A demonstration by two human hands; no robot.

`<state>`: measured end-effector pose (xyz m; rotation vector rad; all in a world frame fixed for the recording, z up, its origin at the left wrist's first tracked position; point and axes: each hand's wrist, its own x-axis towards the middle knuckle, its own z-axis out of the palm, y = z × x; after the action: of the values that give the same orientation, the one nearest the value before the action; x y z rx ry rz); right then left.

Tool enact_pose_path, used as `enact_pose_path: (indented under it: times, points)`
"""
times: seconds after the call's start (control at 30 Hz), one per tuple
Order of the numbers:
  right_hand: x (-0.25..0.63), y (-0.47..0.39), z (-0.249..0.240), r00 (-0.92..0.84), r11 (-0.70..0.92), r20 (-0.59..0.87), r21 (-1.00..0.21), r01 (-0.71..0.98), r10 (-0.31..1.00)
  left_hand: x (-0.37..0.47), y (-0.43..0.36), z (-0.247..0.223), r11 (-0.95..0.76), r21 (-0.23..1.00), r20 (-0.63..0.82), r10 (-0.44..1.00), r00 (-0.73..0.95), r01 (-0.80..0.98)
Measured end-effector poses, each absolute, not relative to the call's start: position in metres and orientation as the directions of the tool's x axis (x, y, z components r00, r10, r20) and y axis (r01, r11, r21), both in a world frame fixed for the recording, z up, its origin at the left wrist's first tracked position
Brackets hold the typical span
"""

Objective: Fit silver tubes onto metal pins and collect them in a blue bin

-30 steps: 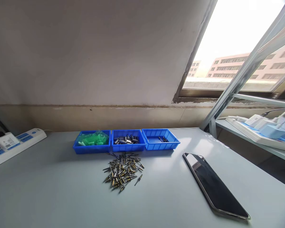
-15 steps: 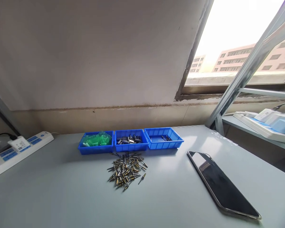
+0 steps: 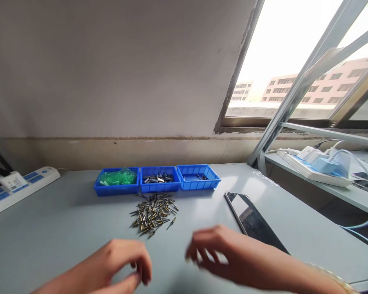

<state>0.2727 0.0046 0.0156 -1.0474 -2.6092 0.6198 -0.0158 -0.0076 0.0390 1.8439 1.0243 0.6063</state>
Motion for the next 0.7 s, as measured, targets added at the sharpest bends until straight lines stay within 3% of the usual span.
enact_pose_path:
  times: [0.03, 0.1, 0.27, 0.37, 0.47, 0.57, 0.7]
  points:
    - [0.266, 0.019, 0.016, -0.647, 0.629, 0.153, -0.479, 0.612, 0.747, -0.013, 0.002, 0.044, -0.264, 0.856, -0.040, 0.823, 0.566, 0.445]
    - [0.251, 0.044, 0.010, -0.556, 0.611, 0.266, -0.450, 0.651, 0.788, -0.008, 0.018, 0.048, -0.250, 0.850, 0.002, 0.881, 0.473, 0.464]
    - [0.236, 0.068, -0.016, -0.516, 0.601, 0.311, -0.462, 0.652, 0.798, -0.011, 0.033, 0.029, -0.239, 0.904, 0.144, 0.951, 0.273, 0.354]
    - [0.241, 0.064, -0.015, -0.481, 0.581, 0.326, -0.492, 0.648, 0.813, -0.017, 0.032, 0.018, -0.197, 0.932, 0.152, 0.975, 0.165, 0.305]
    - [0.237, 0.052, -0.005, -0.447, 0.553, 0.327, -0.549, 0.627, 0.832, -0.013, 0.024, 0.012, -0.083, 0.970, 0.060, 0.993, 0.104, 0.229]
    - [0.218, 0.036, 0.001, -0.457, 0.576, 0.356, -0.588, 0.568, 0.815, -0.002, 0.013, 0.009, 0.058, 0.983, -0.085, 0.985, 0.151, 0.175]
    - [0.195, 0.022, -0.004, -0.499, 0.706, 0.500, -0.524, 0.476, 0.708, 0.008, 0.007, 0.006, 0.131, 0.975, -0.166, 0.966, 0.197, 0.181]
